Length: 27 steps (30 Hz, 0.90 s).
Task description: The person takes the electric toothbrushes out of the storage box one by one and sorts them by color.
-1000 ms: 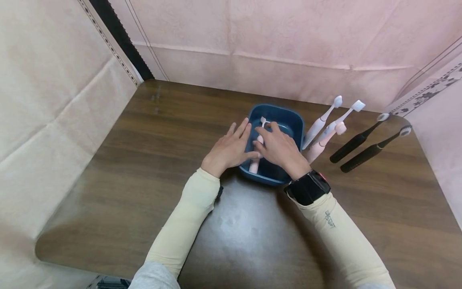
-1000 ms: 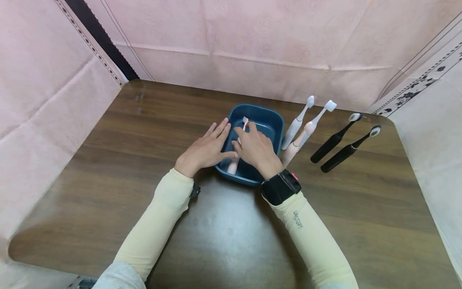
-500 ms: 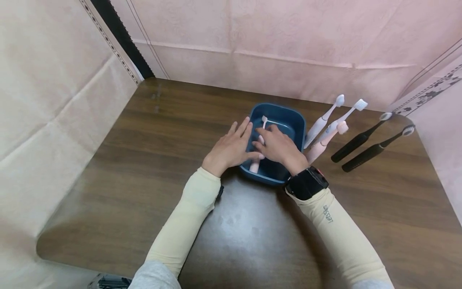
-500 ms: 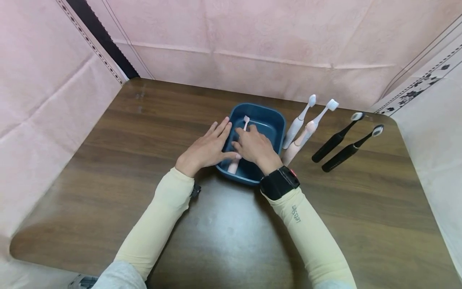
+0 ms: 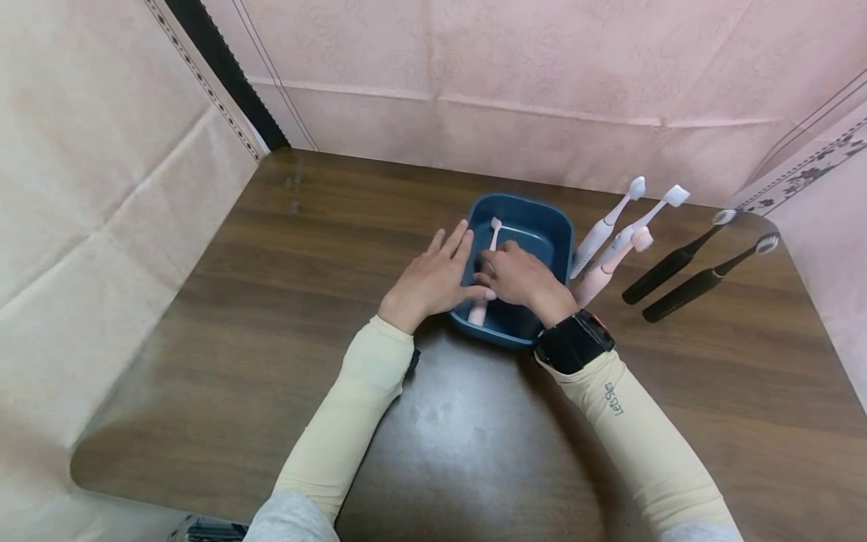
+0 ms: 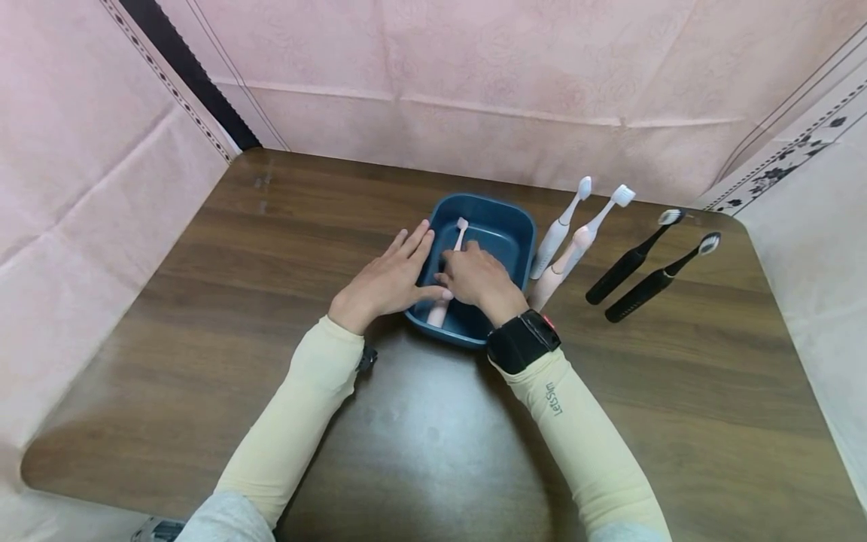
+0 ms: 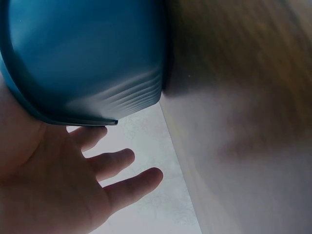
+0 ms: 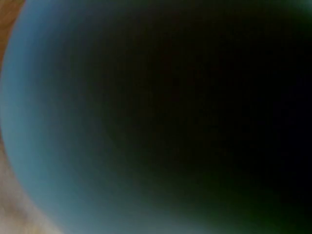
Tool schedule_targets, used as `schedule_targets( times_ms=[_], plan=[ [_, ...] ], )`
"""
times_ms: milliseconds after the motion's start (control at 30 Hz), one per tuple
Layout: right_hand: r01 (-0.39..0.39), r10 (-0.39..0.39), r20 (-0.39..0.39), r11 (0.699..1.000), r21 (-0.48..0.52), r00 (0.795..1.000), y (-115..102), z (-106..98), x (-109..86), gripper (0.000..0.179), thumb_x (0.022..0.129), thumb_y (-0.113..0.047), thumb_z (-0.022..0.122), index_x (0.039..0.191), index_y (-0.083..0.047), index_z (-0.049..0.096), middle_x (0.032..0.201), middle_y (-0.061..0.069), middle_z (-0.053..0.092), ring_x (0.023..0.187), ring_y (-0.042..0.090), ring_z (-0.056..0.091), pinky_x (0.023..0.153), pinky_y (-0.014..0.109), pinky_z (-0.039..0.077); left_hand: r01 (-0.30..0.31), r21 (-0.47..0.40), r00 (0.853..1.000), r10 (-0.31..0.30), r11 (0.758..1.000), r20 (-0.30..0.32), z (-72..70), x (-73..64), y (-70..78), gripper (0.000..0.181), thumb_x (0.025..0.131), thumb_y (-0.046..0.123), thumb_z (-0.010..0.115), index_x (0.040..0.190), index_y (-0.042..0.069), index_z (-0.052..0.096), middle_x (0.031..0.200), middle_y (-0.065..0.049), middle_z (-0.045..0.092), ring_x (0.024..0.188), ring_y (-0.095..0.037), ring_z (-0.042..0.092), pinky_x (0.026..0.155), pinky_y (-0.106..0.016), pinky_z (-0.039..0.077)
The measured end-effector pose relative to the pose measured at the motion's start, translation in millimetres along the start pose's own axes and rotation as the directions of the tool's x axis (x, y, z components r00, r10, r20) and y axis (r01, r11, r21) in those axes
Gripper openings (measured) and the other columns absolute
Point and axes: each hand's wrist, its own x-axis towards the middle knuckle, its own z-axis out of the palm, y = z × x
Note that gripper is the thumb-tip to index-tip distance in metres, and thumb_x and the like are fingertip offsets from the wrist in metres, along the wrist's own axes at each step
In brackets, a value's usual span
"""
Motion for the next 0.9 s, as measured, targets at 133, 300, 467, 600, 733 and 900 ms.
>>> schedule_targets(
  times_ms=[133,300,467,600,733,900],
  plan=[
    [0.011,-0.011,0.014,1.0,0.022,1.0,0.6,0.6,-0.1,0.039,0.105,-0.026,0.057,0.138,-0.005,0.061,0.131,0.022,0.059,0.118,0.036,0.052,0.096,0.056,0.048,-0.001,0.0,1.0,0.001,1.0,0.003,0.7,0.0,-0.5,0.102,0.093,0.068,0.056,0.164,0.013,0.008,0.17,-0.003,-0.008,0.155,-0.036,0.0,0.118,-0.059,0.024],
    [0.014,-0.015,0.018,0.999,0.033,1.0,1.0,1.1,0.8,0.039,0.105,-0.026,0.056,0.137,-0.004,0.061,0.129,0.021,0.06,0.118,0.036,0.052,0.096,0.057,0.047,-0.001,0.001,1.0,0.001,1.0,0.005,0.7,0.1,-0.7,0.102,0.093,0.068,0.055,0.164,0.012,0.008,0.17,-0.003,-0.008,0.155,-0.036,0.0,0.118,-0.059,0.024],
    [0.02,-0.019,-0.01,0.999,0.045,1.0,0.8,0.0,0.8,0.038,0.104,-0.026,0.06,0.134,-0.004,0.062,0.127,0.021,0.061,0.118,0.036,0.052,0.097,0.058,0.047,-0.004,0.005,1.0,0.004,1.0,-0.001,0.1,0.1,-0.2,0.102,0.093,0.068,0.055,0.164,0.012,0.008,0.171,-0.003,-0.008,0.155,-0.036,0.0,0.118,-0.059,0.024],
    [0.032,-0.03,-0.04,0.998,0.053,0.999,0.4,-0.5,1.5,0.034,0.102,-0.025,0.063,0.128,-0.002,0.064,0.122,0.021,0.062,0.115,0.036,0.054,0.094,0.056,0.05,-0.004,0.008,1.0,0.004,1.0,-0.005,0.2,0.1,-0.2,0.101,0.093,0.067,0.056,0.164,0.012,0.009,0.171,-0.004,-0.007,0.155,-0.036,0.0,0.117,-0.06,0.024],
    [0.036,-0.034,-0.042,0.998,0.05,0.999,0.6,-0.1,2.5,0.032,0.102,-0.023,0.064,0.126,-0.002,0.065,0.118,0.02,0.063,0.111,0.036,0.055,0.09,0.054,0.052,-0.005,0.004,1.0,0.005,1.0,-0.005,-0.1,-0.1,0.0,0.101,0.093,0.066,0.056,0.164,0.012,0.009,0.171,-0.004,-0.007,0.155,-0.036,0.001,0.117,-0.06,0.024],
    [0.028,-0.027,-0.018,0.998,0.057,0.999,1.4,0.0,2.3,0.03,0.101,-0.018,0.064,0.126,-0.002,0.066,0.111,0.017,0.064,0.107,0.034,0.055,0.091,0.053,0.049,-0.003,0.003,1.0,0.003,1.0,-0.006,-0.1,-0.1,0.3,0.102,0.093,0.067,0.057,0.164,0.013,0.009,0.171,-0.003,-0.007,0.155,-0.036,0.001,0.117,-0.059,0.024]
  ],
)
